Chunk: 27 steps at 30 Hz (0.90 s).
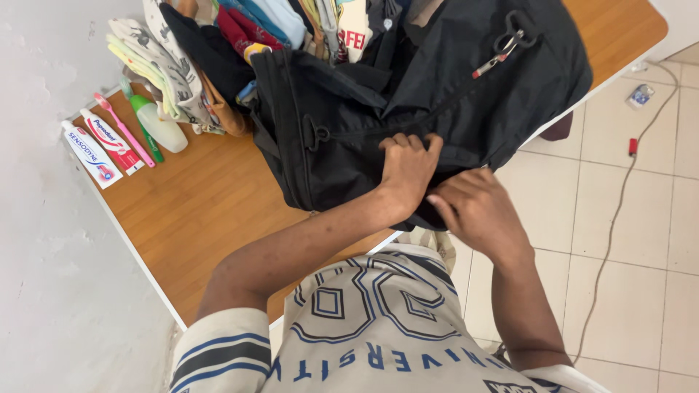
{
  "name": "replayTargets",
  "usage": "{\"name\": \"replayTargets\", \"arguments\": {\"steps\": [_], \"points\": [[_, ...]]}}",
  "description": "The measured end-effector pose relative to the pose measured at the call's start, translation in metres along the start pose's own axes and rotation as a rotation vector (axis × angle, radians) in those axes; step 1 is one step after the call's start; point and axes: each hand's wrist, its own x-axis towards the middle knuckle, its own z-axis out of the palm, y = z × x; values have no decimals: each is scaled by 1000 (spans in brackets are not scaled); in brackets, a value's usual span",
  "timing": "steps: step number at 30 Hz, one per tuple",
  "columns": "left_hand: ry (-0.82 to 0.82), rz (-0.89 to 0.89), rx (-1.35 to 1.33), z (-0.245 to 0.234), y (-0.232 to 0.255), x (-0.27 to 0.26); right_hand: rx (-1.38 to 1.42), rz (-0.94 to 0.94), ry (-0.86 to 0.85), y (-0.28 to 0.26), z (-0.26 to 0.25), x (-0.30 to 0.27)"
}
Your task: The person packs personal care items into a black duffel bag on a wooden table. They pick up a charger, toothpaste tubes, and toothbrushes one by one and place them into the inner pockets of the bag before closing the zippers.
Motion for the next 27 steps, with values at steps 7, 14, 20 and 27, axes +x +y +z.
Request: {"name": "replayTargets", "arguments": {"steps": [7, 14, 20, 27], "points": [[113, -75, -22, 70, 16, 17, -47, -104, -205, -29, 15, -5], [99, -40, -160, 82, 20, 24, -59, -8, -358, -30, 14, -3], [-124, 94, -347, 28, -12, 10, -36, -97, -230, -30, 0, 13], [-131, 241, -645, -36, -65, -36, 57, -110, -29, -46, -23, 25]]}}
